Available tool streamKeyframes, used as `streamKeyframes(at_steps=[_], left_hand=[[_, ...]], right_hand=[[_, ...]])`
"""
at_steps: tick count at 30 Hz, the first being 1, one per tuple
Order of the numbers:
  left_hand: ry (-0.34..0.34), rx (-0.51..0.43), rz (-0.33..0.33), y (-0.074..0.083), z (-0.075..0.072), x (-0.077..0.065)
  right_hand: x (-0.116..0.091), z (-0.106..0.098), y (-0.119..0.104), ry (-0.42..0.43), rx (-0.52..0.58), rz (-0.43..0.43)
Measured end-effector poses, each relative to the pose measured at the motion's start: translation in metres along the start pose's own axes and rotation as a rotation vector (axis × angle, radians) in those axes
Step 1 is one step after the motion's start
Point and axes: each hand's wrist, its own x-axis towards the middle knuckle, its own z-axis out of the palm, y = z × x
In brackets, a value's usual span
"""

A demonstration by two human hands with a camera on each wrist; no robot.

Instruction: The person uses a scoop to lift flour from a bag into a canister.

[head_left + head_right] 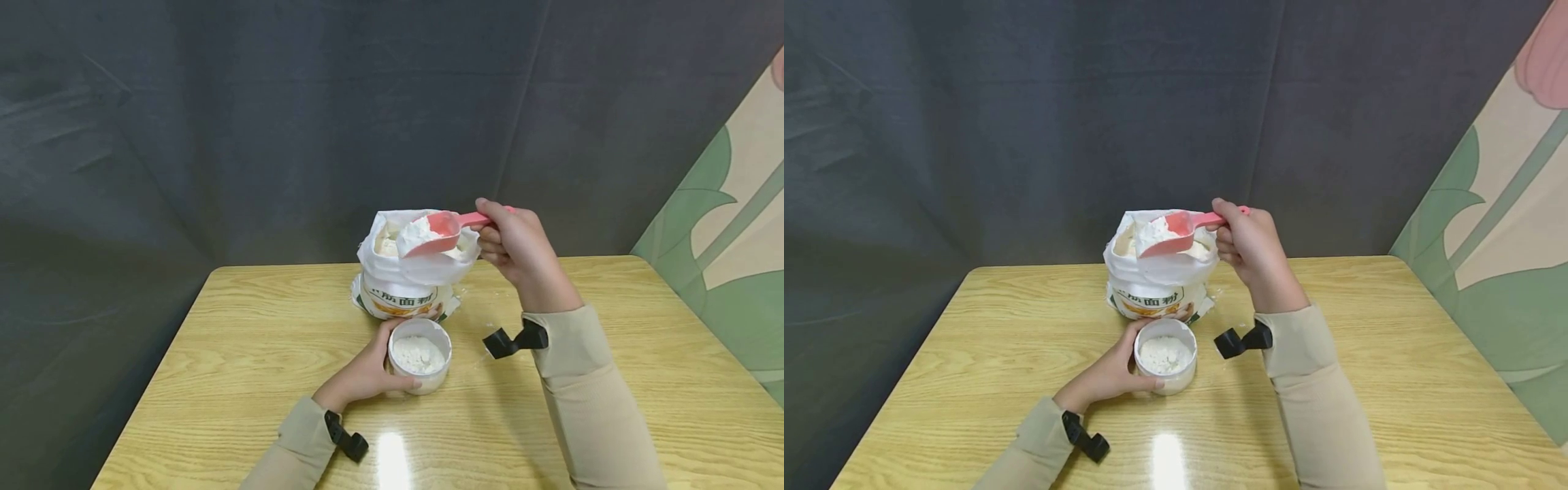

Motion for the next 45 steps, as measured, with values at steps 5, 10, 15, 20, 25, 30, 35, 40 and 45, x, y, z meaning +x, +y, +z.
streamKeyframes(at_steps=[5,10,15,20,25,30,35,40,45], left_hand=[[0.000,0.003,-0.002,0.000,0.001,0.000],[-0.007,0.003,0.005,0.001,0.001,0.001],[-0.012,-0.001,0.001,0.002,0.001,0.002],[-0.016,-0.006,-0.002,0.002,0.001,0.003],[-0.017,-0.005,-0.002,0.000,-0.001,0.003],[-0.024,-0.001,-0.003,0.002,-0.002,0.001],[-0.023,0.008,-0.009,0.003,-0.002,0.000],[-0.023,0.014,-0.013,0.004,0.000,0.001],[-0.025,0.017,-0.014,0.005,0.001,0.002]], right_hand=[[-0.009,-0.004,0.005,-0.020,0.032,-0.003],[-0.018,-0.009,0.012,-0.059,0.060,-0.025],[-0.026,-0.013,0.021,-0.081,0.077,-0.044],[-0.033,-0.020,0.033,-0.103,0.099,-0.067],[-0.036,-0.027,0.048,-0.137,0.136,-0.083],[-0.036,-0.033,0.062,-0.152,0.127,-0.071],[-0.034,-0.036,0.069,-0.179,0.091,-0.046],[-0.034,-0.041,0.072,-0.214,0.017,-0.011],[-0.031,-0.047,0.076,-0.230,-0.047,0.010]])
